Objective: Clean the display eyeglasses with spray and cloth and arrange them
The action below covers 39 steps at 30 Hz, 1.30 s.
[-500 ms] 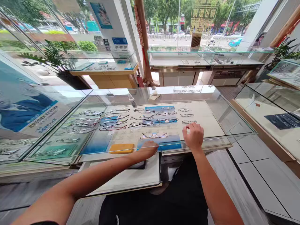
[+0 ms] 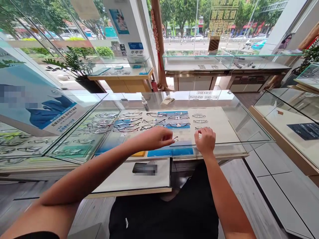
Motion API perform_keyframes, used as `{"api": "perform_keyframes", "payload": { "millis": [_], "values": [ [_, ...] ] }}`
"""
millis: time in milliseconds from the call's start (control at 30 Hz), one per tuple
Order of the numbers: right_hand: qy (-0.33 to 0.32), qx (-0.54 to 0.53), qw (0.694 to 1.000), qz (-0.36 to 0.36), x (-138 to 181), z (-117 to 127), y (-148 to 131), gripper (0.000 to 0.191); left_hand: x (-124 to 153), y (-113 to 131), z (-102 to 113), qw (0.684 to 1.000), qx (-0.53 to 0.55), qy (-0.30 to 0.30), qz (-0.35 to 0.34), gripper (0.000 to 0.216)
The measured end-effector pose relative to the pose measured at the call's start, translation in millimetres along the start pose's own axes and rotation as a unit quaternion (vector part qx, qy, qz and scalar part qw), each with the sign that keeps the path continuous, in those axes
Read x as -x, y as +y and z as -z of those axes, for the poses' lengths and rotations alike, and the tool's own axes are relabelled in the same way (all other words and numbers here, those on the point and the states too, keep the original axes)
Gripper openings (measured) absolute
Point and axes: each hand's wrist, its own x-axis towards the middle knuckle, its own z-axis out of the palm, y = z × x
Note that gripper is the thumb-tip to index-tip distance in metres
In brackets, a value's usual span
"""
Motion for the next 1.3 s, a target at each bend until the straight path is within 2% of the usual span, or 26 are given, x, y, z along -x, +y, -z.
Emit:
{"api": "perform_keyframes", "payload": {
  "millis": [67,133,233,333,567,700,800,900,1033,1167,1300],
  "values": [
    [0.001,-0.001,1.000,0.001,-1,0,0,0.019,-31,-12,10,0.991,-0.071,0.109,-0.001,0.038],
    [-0.001,0.000,1.000,0.000,-1,0,-1,0.019,-61,-27,9,0.981,-0.129,0.143,-0.001,0.043],
    [-0.006,0.006,1.000,-0.006,-2,-1,-1,0.019,-96,-47,0,0.982,-0.157,0.103,0.011,0.053],
    [-0.007,0.006,1.000,-0.008,-2,-1,-3,0.019,-114,-58,-9,0.983,-0.162,0.086,0.024,0.060],
    [-0.011,0.000,1.000,-0.010,-1,-2,-4,0.019,-119,-62,-18,0.978,-0.178,0.105,0.025,0.054],
    [-0.009,0.001,1.000,-0.008,-1,-1,-4,0.020,-97,-47,-7,0.977,-0.164,0.138,0.006,0.057],
    [-0.009,0.004,1.000,-0.007,-1,1,-5,0.019,-58,-24,7,0.981,-0.132,0.141,-0.017,0.059],
    [-0.009,0.014,1.000,-0.007,-2,3,-4,0.020,-5,0,23,0.991,-0.085,0.090,-0.055,0.058],
    [-0.010,0.023,1.000,-0.006,-3,3,-3,0.019,54,13,33,0.998,-0.014,-0.036,-0.055,0.059],
    [-0.006,0.027,1.000,-0.006,-3,2,-1,0.019,82,0,17,0.987,0.065,-0.146,0.002,0.054],
    [-0.005,0.023,1.000,-0.004,-3,1,0,0.019,90,-20,-22,0.964,0.145,-0.221,0.022,0.053]
  ]
}}
